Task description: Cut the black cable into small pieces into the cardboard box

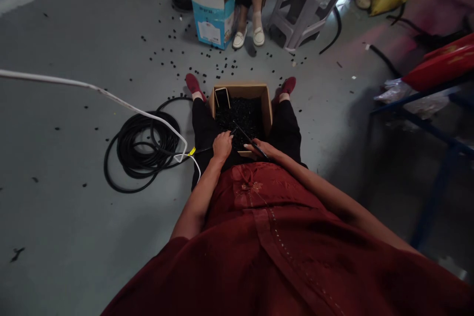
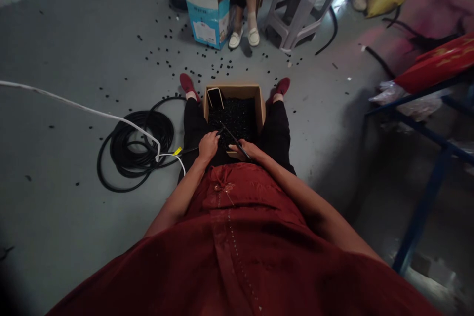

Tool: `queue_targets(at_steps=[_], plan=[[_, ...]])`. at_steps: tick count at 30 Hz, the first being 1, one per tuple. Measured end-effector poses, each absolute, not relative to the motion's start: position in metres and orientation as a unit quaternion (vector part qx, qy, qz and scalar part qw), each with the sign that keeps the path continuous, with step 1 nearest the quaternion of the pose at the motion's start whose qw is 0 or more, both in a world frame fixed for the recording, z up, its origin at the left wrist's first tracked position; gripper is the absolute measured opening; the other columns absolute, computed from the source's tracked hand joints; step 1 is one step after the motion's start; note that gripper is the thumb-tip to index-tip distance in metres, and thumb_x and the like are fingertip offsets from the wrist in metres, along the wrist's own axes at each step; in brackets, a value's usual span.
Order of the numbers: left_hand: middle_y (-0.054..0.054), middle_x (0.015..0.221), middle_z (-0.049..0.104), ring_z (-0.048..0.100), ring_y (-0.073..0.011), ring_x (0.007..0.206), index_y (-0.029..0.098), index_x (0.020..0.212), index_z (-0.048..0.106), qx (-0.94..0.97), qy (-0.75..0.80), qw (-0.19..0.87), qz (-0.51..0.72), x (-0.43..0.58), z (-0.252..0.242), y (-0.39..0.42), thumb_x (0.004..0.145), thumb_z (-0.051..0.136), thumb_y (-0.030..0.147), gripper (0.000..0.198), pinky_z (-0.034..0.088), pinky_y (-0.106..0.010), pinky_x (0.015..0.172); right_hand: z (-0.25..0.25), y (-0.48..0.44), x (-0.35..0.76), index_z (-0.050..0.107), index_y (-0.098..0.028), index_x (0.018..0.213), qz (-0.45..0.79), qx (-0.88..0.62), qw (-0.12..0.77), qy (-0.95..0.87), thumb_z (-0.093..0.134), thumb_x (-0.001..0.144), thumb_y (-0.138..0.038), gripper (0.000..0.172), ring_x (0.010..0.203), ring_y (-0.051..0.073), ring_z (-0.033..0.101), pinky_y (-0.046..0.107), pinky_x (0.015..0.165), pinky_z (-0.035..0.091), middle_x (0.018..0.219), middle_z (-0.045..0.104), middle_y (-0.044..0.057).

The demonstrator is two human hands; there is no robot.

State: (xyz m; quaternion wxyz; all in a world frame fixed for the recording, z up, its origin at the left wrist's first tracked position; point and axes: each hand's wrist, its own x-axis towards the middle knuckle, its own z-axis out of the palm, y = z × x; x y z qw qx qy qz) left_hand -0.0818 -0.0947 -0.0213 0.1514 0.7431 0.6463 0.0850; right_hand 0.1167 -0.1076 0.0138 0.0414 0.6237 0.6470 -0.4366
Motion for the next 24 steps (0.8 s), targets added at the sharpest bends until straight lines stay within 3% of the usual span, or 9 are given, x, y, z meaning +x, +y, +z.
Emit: queue_targets(at_steps=[12, 24], plan=[[-0.010, 0.115, 0.067, 0.059, -0.0202, 0.108, 0.018, 0.128, 0.057, 0.775, 0.606, 0.153, 0.092, -0.0779, -0.0269, -0.0956, 0.101, 0.034, 0.032, 0.038, 0.043, -0.029, 0.092, 0.0185, -0.1083, 0.1098, 0.057, -0.017, 0.113, -0.447, 0.624, 0.048, 0.639, 0.041, 0.088, -0.072, 0.063, 0.094, 0.025, 0.065, 0.027, 0.076, 0.046, 0.103, 0.069, 0.013], [-0.009, 0.113, 0.067, 0.059, -0.0192, 0.108, 0.019, 0.127, 0.057, 0.788, 0.588, 0.162, 0.075, -0.0759, -0.0250, -0.0976, 0.101, 0.032, 0.034, 0.039, 0.042, -0.028, 0.091, 0.0170, -0.1102, 0.1108, 0.058, -0.017, 0.114, -0.378, 0.627, 0.088, 0.675, 0.039, 0.096, -0.058, 0.048, 0.099, 0.025, 0.066, 0.025, 0.074, 0.043, 0.110, 0.070, 0.013]])
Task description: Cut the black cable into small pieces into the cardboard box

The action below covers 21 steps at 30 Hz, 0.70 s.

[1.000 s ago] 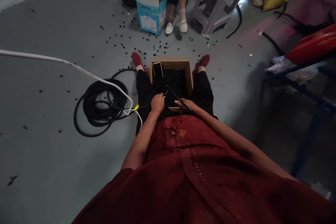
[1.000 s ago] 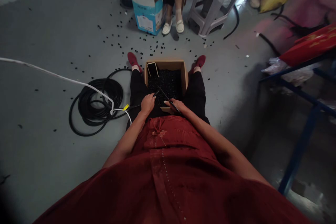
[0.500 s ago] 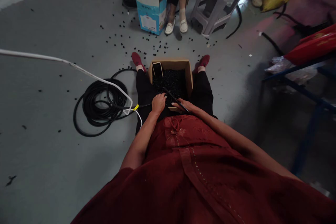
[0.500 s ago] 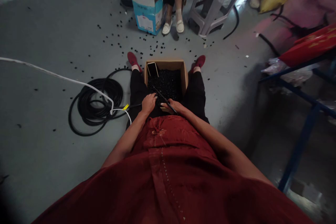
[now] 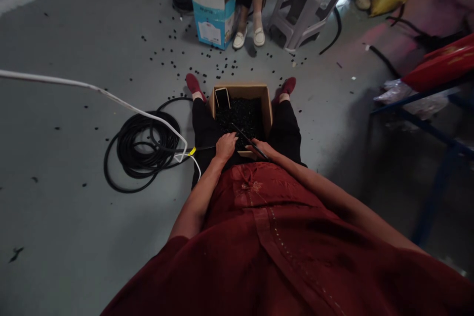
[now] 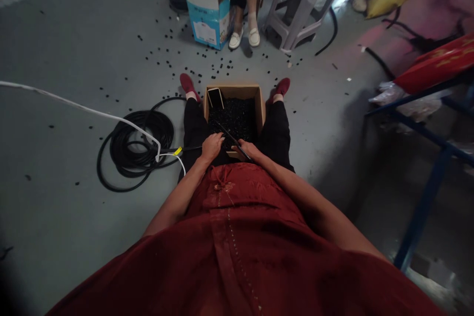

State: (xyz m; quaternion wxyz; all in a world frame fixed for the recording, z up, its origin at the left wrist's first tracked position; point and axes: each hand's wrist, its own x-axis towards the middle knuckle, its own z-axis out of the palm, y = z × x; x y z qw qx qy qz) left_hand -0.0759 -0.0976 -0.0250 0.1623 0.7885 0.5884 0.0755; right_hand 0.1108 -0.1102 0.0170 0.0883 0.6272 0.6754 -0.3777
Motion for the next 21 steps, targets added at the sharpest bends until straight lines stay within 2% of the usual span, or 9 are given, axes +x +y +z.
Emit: queue_targets(at_steps=[11, 16, 21], plan=[[-0.009, 0.107, 0.067, 0.061, -0.0203, 0.101, 0.020, 0.114, 0.061, 0.797, 0.583, 0.158, 0.012, -0.074, -0.026, -0.096, 0.101, 0.034, 0.033, 0.032, 0.045, -0.030, 0.084, -0.002, -0.109, 0.112, 0.064, -0.017, 0.110, -0.351, 0.645, 0.116, 0.669, 0.047, 0.093, -0.056, 0.046, 0.098, 0.026, 0.067, 0.026, 0.072, 0.043, 0.108, 0.072, 0.014], [-0.011, 0.104, 0.066, 0.061, -0.0217, 0.100, 0.021, 0.116, 0.060, 0.798, 0.585, 0.143, 0.000, -0.075, -0.018, -0.100, 0.100, 0.034, 0.034, 0.033, 0.044, -0.032, 0.084, -0.005, -0.107, 0.116, 0.066, -0.018, 0.107, -0.347, 0.653, 0.110, 0.664, 0.046, 0.093, -0.056, 0.046, 0.100, 0.025, 0.067, 0.025, 0.072, 0.043, 0.108, 0.071, 0.013], [-0.013, 0.102, 0.067, 0.062, -0.0244, 0.098, 0.020, 0.122, 0.058, 0.787, 0.602, 0.137, -0.017, -0.074, -0.012, -0.104, 0.100, 0.035, 0.035, 0.036, 0.044, -0.035, 0.084, 0.001, -0.106, 0.121, 0.064, -0.017, 0.105, -0.380, 0.665, 0.063, 0.640, 0.041, 0.096, -0.053, 0.044, 0.091, 0.022, 0.067, 0.024, 0.069, 0.043, 0.100, 0.072, 0.010]])
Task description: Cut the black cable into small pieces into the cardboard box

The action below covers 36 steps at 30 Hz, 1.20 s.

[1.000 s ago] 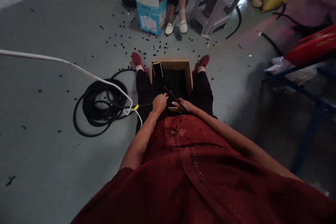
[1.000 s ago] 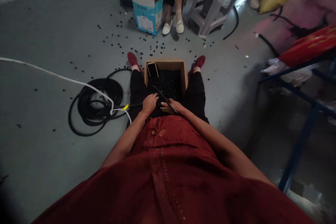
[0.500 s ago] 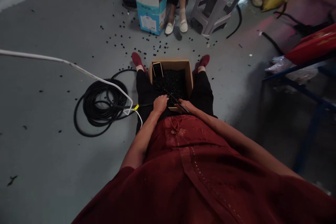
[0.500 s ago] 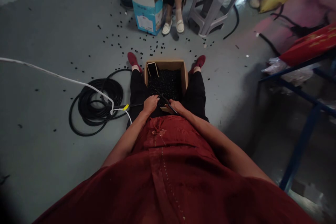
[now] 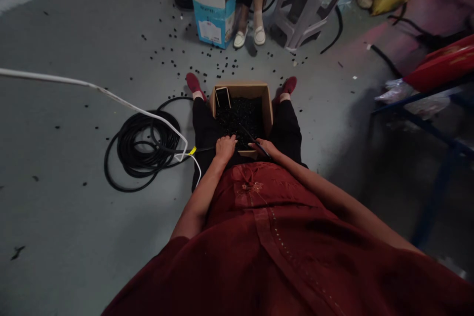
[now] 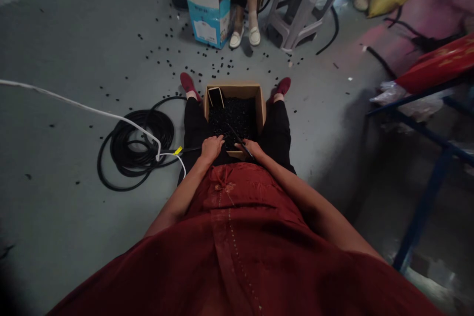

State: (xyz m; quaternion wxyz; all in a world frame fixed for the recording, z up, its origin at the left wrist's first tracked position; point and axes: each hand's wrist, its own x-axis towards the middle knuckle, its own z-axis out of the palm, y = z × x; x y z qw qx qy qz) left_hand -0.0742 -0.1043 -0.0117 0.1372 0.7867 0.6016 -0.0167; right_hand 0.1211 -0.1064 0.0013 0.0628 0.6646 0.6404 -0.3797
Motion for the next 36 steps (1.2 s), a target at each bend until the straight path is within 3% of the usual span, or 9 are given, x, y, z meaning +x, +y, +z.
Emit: queue_targets(at_steps=[5, 11, 19, 36], plan=[[-0.014, 0.111, 0.066, 0.058, -0.0239, 0.105, 0.014, 0.126, 0.053, 0.761, 0.635, 0.132, 0.021, -0.0760, -0.0118, -0.0998, 0.098, 0.039, 0.025, 0.034, 0.043, -0.034, 0.088, 0.0082, -0.1062, 0.1229, 0.058, -0.016, 0.110, -0.460, 0.660, 0.006, 0.593, 0.040, 0.094, -0.062, 0.053, 0.077, 0.018, 0.065, 0.022, 0.063, 0.045, 0.090, 0.071, 0.008], [-0.014, 0.112, 0.065, 0.058, -0.0234, 0.104, 0.015, 0.132, 0.051, 0.760, 0.638, 0.116, 0.051, -0.0814, -0.0140, -0.0976, 0.101, 0.030, 0.025, 0.039, 0.042, -0.034, 0.088, 0.0061, -0.1087, 0.1249, 0.053, -0.015, 0.112, -0.511, 0.636, -0.043, 0.577, 0.046, 0.088, -0.067, 0.057, 0.078, 0.019, 0.064, 0.024, 0.063, 0.048, 0.094, 0.069, 0.009], [-0.012, 0.112, 0.066, 0.060, -0.0225, 0.104, 0.017, 0.136, 0.050, 0.760, 0.635, 0.118, 0.072, -0.0804, -0.0153, -0.0990, 0.102, 0.029, 0.030, 0.042, 0.042, -0.032, 0.089, 0.0060, -0.1091, 0.1219, 0.053, -0.016, 0.117, -0.504, 0.623, -0.008, 0.598, 0.047, 0.088, -0.067, 0.059, 0.084, 0.020, 0.064, 0.029, 0.073, 0.050, 0.098, 0.067, 0.008], [-0.011, 0.118, 0.065, 0.057, -0.0208, 0.110, 0.017, 0.131, 0.052, 0.792, 0.588, 0.149, 0.066, -0.0802, -0.0150, -0.0985, 0.101, 0.032, 0.030, 0.038, 0.040, -0.030, 0.093, 0.0116, -0.1056, 0.1223, 0.056, -0.016, 0.103, -0.491, 0.577, 0.007, 0.653, 0.045, 0.091, -0.062, 0.049, 0.085, 0.019, 0.062, 0.025, 0.070, 0.048, 0.099, 0.066, 0.008]])
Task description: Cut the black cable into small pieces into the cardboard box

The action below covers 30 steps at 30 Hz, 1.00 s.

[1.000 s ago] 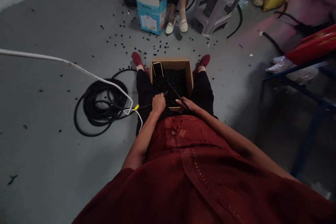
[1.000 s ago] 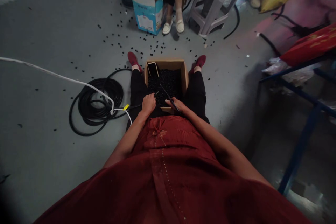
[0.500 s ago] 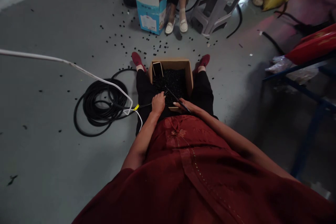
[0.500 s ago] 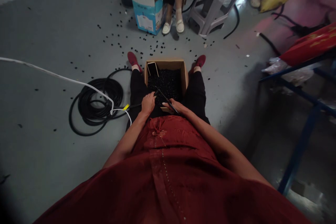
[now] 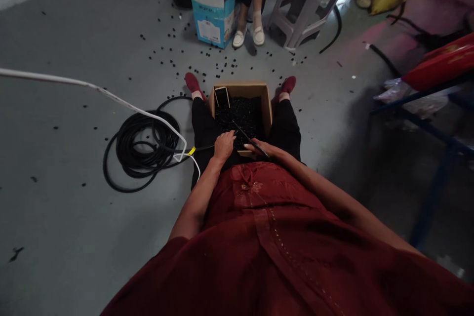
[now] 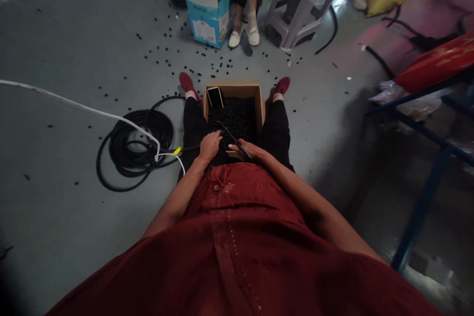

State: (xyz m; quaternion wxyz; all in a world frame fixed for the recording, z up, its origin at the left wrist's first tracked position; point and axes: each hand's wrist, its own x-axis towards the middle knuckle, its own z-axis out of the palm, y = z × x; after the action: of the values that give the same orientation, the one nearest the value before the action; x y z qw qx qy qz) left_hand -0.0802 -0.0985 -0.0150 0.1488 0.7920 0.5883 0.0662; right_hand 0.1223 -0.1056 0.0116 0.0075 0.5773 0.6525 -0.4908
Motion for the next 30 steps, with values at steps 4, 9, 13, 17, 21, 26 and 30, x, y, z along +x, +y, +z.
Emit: queue_targets(at_steps=[4, 9, 13, 17, 21, 26, 30], plan=[[-0.011, 0.117, 0.066, 0.058, -0.0207, 0.109, 0.018, 0.130, 0.052, 0.789, 0.591, 0.149, 0.077, -0.080, -0.016, -0.097, 0.101, 0.032, 0.030, 0.037, 0.040, -0.030, 0.092, 0.018, -0.105, 0.118, 0.059, -0.017, 0.098, -0.447, 0.610, 0.028, 0.653, 0.039, 0.096, -0.055, 0.043, 0.083, 0.020, 0.063, 0.027, 0.071, 0.046, 0.090, 0.067, 0.007], [-0.011, 0.115, 0.065, 0.058, -0.0211, 0.109, 0.019, 0.131, 0.052, 0.785, 0.596, 0.153, 0.076, -0.080, -0.017, -0.094, 0.101, 0.032, 0.030, 0.038, 0.040, -0.030, 0.091, 0.021, -0.103, 0.114, 0.060, -0.019, 0.099, -0.408, 0.613, 0.053, 0.674, 0.040, 0.097, -0.048, 0.035, 0.086, 0.021, 0.063, 0.025, 0.072, 0.044, 0.096, 0.069, 0.008], [-0.011, 0.113, 0.065, 0.058, -0.0213, 0.108, 0.020, 0.130, 0.052, 0.784, 0.599, 0.154, 0.053, -0.081, -0.015, -0.090, 0.101, 0.032, 0.031, 0.037, 0.041, -0.031, 0.090, 0.013, -0.100, 0.111, 0.060, -0.018, 0.104, -0.387, 0.622, 0.066, 0.677, 0.043, 0.096, -0.044, 0.032, 0.092, 0.023, 0.064, 0.025, 0.072, 0.042, 0.103, 0.070, 0.011], [-0.010, 0.110, 0.066, 0.059, -0.0208, 0.106, 0.021, 0.127, 0.053, 0.789, 0.595, 0.154, 0.023, -0.082, -0.013, -0.088, 0.101, 0.033, 0.031, 0.035, 0.042, -0.030, 0.088, 0.005, -0.100, 0.107, 0.061, -0.018, 0.108, -0.383, 0.630, 0.091, 0.670, 0.043, 0.095, -0.041, 0.032, 0.095, 0.024, 0.065, 0.025, 0.071, 0.042, 0.106, 0.070, 0.012], [-0.009, 0.107, 0.066, 0.061, -0.0209, 0.102, 0.020, 0.123, 0.054, 0.789, 0.593, 0.159, -0.002, -0.083, -0.011, -0.088, 0.101, 0.032, 0.030, 0.033, 0.043, -0.030, 0.085, 0.001, -0.100, 0.103, 0.062, -0.017, 0.110, -0.392, 0.632, 0.100, 0.661, 0.043, 0.095, -0.037, 0.032, 0.097, 0.024, 0.065, 0.024, 0.072, 0.042, 0.108, 0.071, 0.011], [-0.009, 0.105, 0.065, 0.062, -0.0207, 0.100, 0.019, 0.119, 0.055, 0.790, 0.587, 0.171, -0.035, -0.085, -0.012, -0.086, 0.101, 0.030, 0.031, 0.032, 0.044, -0.030, 0.083, -0.007, -0.099, 0.100, 0.063, -0.015, 0.110, -0.408, 0.625, 0.111, 0.656, 0.042, 0.095, -0.034, 0.032, 0.098, 0.024, 0.065, 0.024, 0.074, 0.042, 0.110, 0.070, 0.011], [-0.009, 0.104, 0.065, 0.062, -0.0214, 0.099, 0.018, 0.116, 0.056, 0.790, 0.586, 0.172, -0.060, -0.088, -0.014, -0.081, 0.101, 0.030, 0.029, 0.032, 0.044, -0.031, 0.082, -0.016, -0.096, 0.096, 0.063, -0.016, 0.110, -0.417, 0.622, 0.118, 0.652, 0.043, 0.094, -0.035, 0.032, 0.098, 0.024, 0.066, 0.023, 0.072, 0.042, 0.108, 0.071, 0.012]])
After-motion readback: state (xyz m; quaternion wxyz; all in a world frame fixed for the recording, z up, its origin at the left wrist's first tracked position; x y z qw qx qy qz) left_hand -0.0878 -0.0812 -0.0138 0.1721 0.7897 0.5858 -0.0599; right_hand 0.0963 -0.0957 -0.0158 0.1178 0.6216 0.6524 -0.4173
